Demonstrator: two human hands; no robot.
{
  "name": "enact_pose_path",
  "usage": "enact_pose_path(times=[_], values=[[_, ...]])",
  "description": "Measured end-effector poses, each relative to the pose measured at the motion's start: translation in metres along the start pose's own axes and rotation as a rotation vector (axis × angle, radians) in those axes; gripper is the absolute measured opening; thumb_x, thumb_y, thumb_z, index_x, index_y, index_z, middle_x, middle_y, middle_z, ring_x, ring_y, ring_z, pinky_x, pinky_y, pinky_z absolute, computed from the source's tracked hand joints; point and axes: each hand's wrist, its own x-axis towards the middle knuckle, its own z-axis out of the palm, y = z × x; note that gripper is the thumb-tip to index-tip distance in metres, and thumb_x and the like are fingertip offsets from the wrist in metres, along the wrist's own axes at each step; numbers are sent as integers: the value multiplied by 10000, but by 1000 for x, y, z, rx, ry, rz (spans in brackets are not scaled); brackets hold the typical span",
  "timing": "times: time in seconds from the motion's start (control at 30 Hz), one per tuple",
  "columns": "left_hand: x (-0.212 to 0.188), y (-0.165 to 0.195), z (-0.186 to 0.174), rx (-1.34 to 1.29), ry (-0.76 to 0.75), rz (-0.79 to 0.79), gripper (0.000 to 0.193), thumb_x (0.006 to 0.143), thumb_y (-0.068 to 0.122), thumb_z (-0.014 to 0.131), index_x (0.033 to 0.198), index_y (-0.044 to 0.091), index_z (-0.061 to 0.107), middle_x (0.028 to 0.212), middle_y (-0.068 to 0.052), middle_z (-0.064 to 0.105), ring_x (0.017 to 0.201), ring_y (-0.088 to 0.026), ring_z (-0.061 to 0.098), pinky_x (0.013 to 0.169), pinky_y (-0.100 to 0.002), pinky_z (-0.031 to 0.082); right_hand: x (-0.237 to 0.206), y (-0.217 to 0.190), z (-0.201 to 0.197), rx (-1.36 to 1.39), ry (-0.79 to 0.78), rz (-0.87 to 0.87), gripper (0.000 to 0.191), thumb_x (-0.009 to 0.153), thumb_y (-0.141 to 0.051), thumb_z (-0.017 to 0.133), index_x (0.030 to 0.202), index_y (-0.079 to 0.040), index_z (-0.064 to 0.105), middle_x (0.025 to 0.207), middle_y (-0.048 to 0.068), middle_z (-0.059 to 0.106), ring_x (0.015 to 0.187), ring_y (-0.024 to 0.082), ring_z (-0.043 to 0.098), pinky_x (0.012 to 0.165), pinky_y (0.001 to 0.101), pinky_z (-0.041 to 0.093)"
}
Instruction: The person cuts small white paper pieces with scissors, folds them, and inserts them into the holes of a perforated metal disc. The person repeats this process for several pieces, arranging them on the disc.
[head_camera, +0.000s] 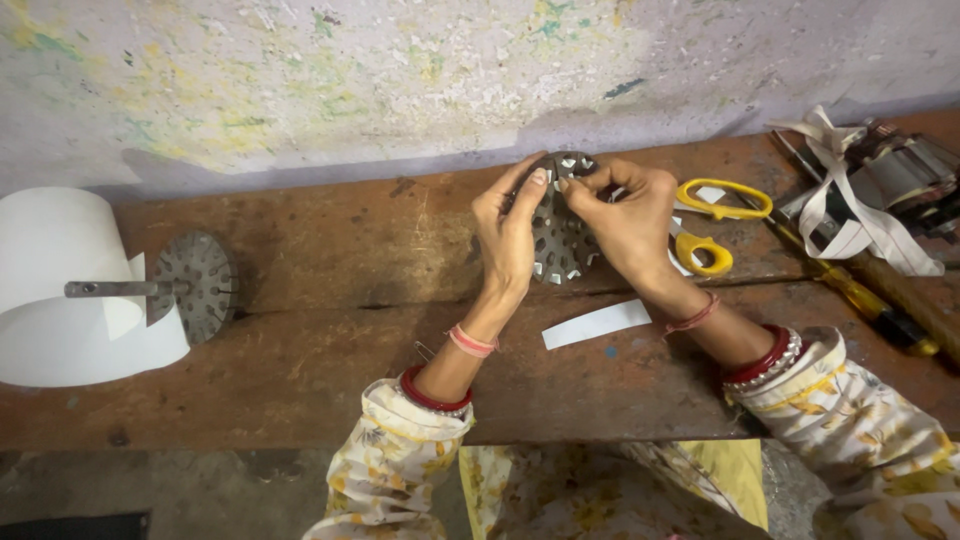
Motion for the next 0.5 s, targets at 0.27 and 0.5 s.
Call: enact_pose_path(times=[0.27,0.5], values=[[-1,2,1,25,10,22,336,978,150,648,1240,-47,722,1074,-139,779,950,-170,707,888,-292,559,2,-10,-1,-67,-22,5,142,861,-58,786,762,27,729,690,19,707,638,26,586,579,223,468],[-1,4,1,6,11,7,333,974,138,642,1235,-52,720,1084,-130,772,969,-164,705,903,-284,557,5,-16,-1,-36,-67,34,153,870,-75,804,759,8,739,685,-1,710,612,16,584,559,210,471]])
